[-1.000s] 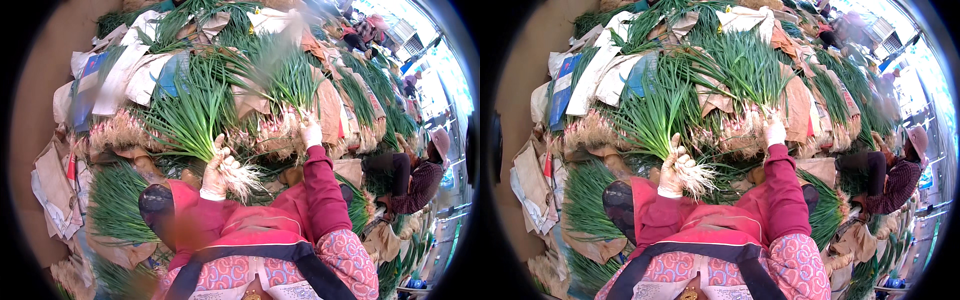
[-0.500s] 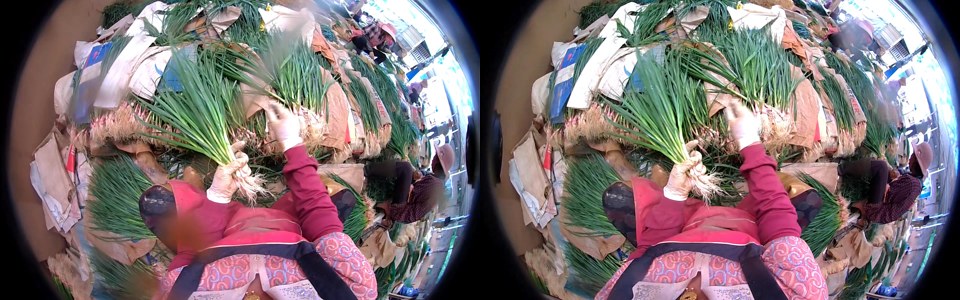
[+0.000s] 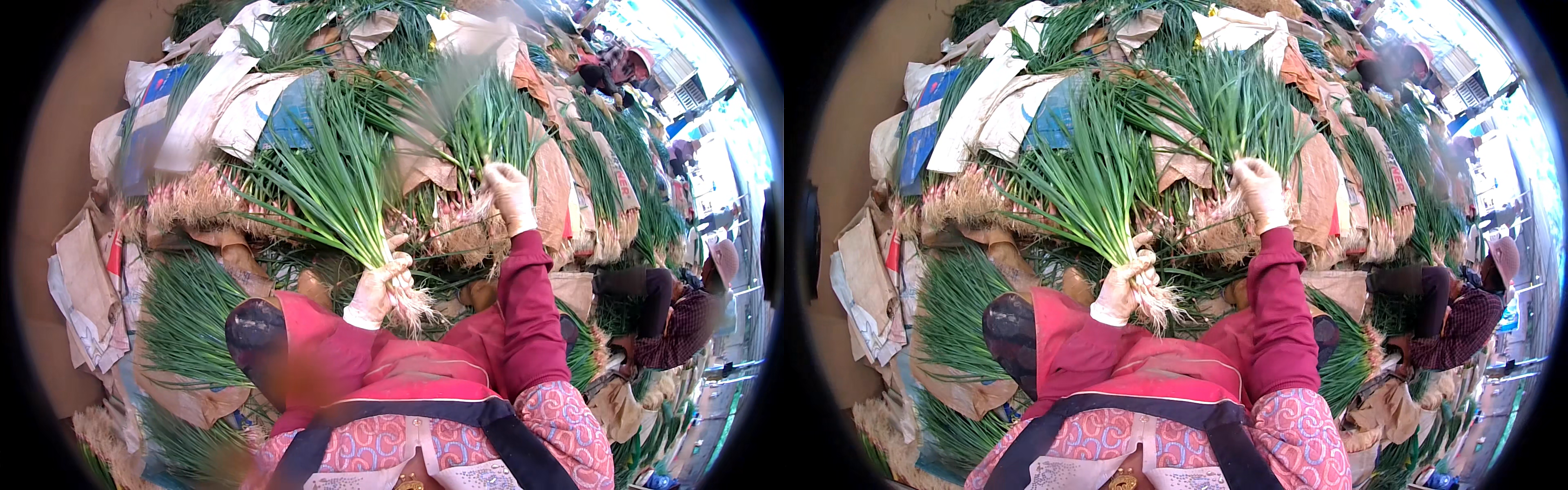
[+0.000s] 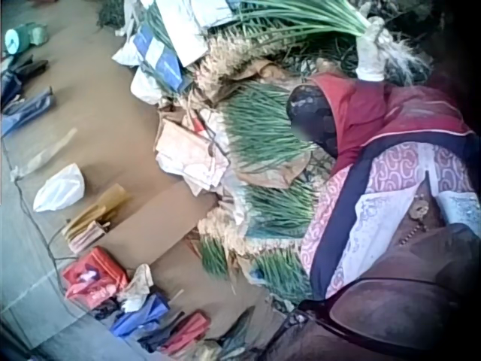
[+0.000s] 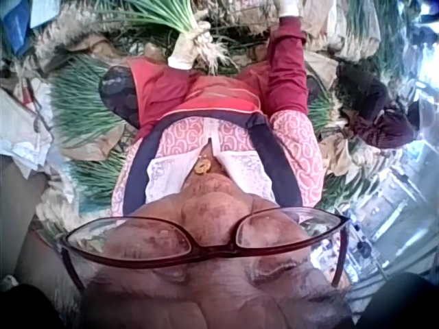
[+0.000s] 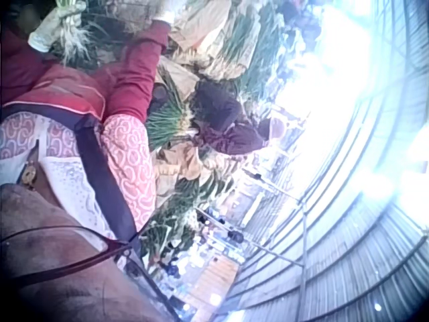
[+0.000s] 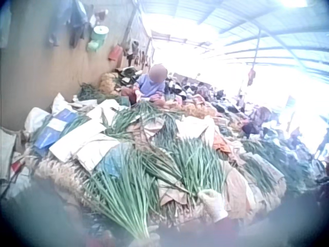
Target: The person gathers green onions into bunches by hand and wraps them with paper sheets. They organize the bundled produce and move packaging materials while sitting among large piles of onions and sacks.
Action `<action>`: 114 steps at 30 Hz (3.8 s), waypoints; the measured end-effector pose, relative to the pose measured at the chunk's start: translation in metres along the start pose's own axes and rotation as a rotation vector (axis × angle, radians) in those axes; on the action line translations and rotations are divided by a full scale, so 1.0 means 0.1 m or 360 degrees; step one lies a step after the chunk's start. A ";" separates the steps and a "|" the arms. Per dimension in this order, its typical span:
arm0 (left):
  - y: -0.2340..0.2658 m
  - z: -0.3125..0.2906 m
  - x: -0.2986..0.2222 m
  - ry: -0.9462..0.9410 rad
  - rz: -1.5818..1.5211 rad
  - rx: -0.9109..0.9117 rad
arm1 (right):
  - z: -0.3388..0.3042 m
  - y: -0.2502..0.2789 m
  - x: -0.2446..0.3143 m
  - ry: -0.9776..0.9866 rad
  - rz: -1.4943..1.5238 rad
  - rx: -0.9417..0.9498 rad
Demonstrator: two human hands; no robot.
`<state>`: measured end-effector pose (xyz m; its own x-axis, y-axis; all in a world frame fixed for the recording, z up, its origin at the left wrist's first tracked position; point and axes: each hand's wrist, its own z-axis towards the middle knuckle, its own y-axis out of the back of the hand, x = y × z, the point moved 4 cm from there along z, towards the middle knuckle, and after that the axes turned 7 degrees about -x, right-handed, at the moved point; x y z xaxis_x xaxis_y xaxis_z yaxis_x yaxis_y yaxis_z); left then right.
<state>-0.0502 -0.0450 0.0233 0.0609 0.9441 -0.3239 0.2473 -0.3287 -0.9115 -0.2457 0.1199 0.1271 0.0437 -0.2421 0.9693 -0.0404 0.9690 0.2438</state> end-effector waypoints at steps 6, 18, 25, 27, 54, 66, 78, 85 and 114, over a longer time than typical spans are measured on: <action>-0.01 0.04 0.06 0.0013 0.0186 -0.0117 | -0.38 0.02 -0.20 0.0386 -0.0362 -0.0206; 0.15 0.16 0.27 -0.0056 0.0087 -0.0187 | -1.64 -0.53 -0.31 0.0389 -0.0571 0.0370; 0.18 0.10 0.26 0.0052 -0.0010 -0.0415 | -1.23 -0.88 -0.60 -0.1004 0.0245 0.0652; 0.15 0.10 0.24 0.0060 -0.0111 -0.0406 | -1.13 -1.01 -0.87 -0.0955 0.0633 0.0917; 0.11 -0.01 0.20 0.0121 0.0002 -0.0317 | -0.26 -1.17 -0.84 0.0076 -0.0824 0.0157; -0.37 -0.44 -0.73 -0.0325 -0.1041 0.0527 | -0.15 0.01 -0.61 0.0016 -0.0801 -0.0178; 0.17 -0.08 0.27 0.0111 0.0162 -0.0203 | -1.72 -0.62 -0.41 0.0621 -0.1130 0.0494; 0.31 -0.06 0.33 0.0025 0.0281 -0.0373 | -1.40 -0.76 -0.75 -0.0799 0.0134 0.0599; 0.12 -0.01 0.21 0.0200 -0.0360 -0.0041 | -0.61 -0.17 -0.16 0.0278 -0.0933 0.0170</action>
<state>-0.0450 -0.0291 0.0056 0.1203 0.9897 -0.0769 0.2925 -0.1094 -0.9500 -0.1845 0.1106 0.1052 0.2512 -0.7121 0.6556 -0.0594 0.6647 0.7447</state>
